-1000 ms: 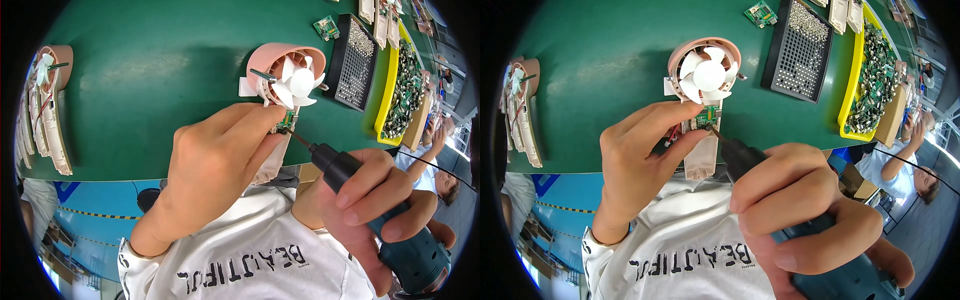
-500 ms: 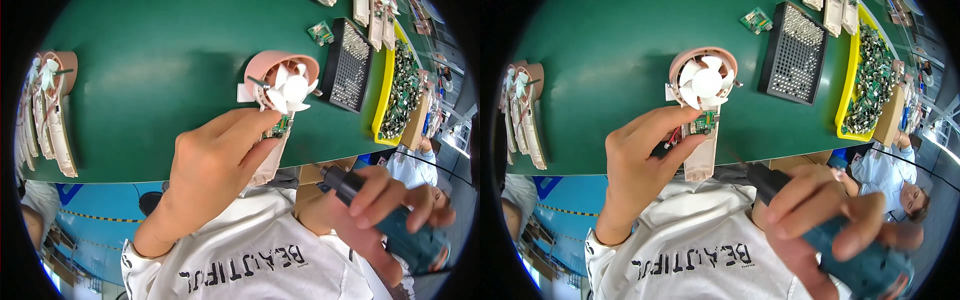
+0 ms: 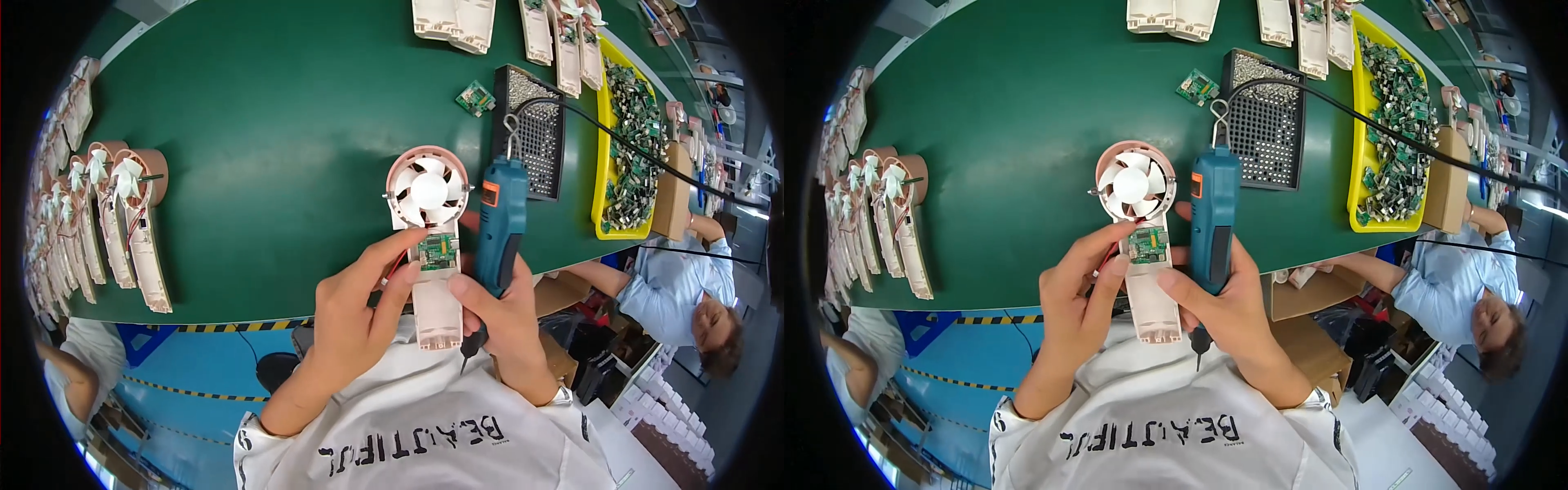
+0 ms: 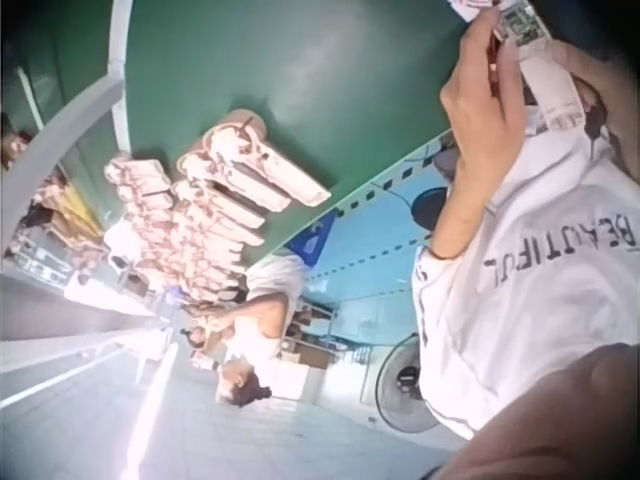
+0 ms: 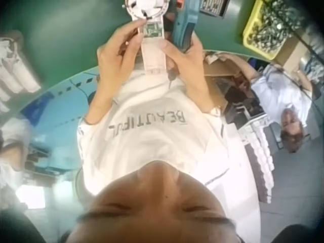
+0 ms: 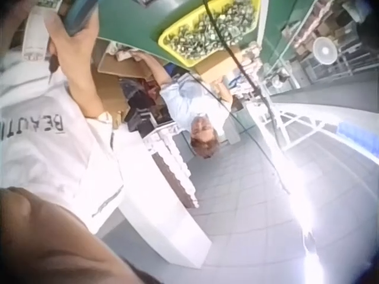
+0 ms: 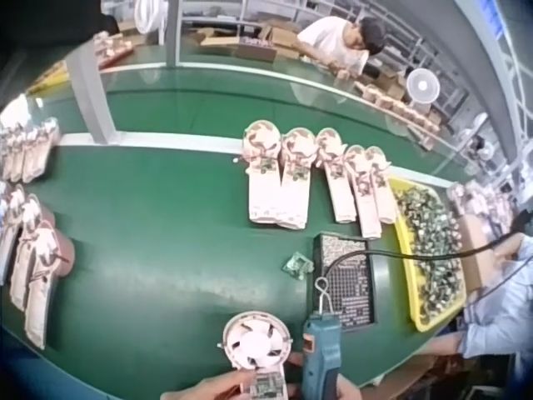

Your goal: The person assembles portable fans by hand on an electronics production line, securing fan casings, fan blades, circuit boards, and wires with screws using an electric screwdriver.

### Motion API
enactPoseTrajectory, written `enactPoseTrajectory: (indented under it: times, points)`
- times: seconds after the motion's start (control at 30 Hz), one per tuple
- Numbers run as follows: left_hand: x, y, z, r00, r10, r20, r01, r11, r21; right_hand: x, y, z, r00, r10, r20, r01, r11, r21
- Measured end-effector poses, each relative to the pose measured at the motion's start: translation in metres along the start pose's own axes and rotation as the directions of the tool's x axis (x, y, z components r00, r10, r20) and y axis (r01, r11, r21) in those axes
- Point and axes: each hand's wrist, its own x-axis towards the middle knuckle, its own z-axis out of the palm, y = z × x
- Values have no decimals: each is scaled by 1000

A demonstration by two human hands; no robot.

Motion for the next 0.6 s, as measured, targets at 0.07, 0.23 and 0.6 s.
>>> enactPoseTrajectory:
  times: [0.07, 0.23, 0.6]
  points:
    - [-3, -4, 3, 1000, 26, -9, -26, 1000, 12, 2, 5, -2, 998, 54, -13, -54, 999, 0]
    - [-6, -7, 4, 999, 12, -44, -13, 1000, -23, 1, 12, 0, 999, 36, -35, -35, 998, 53]
    - [-11, -5, 9, 996, -28, -88, 19, 995, -94, 0, 17, -1, 998, 43, -36, -39, 993, 109]
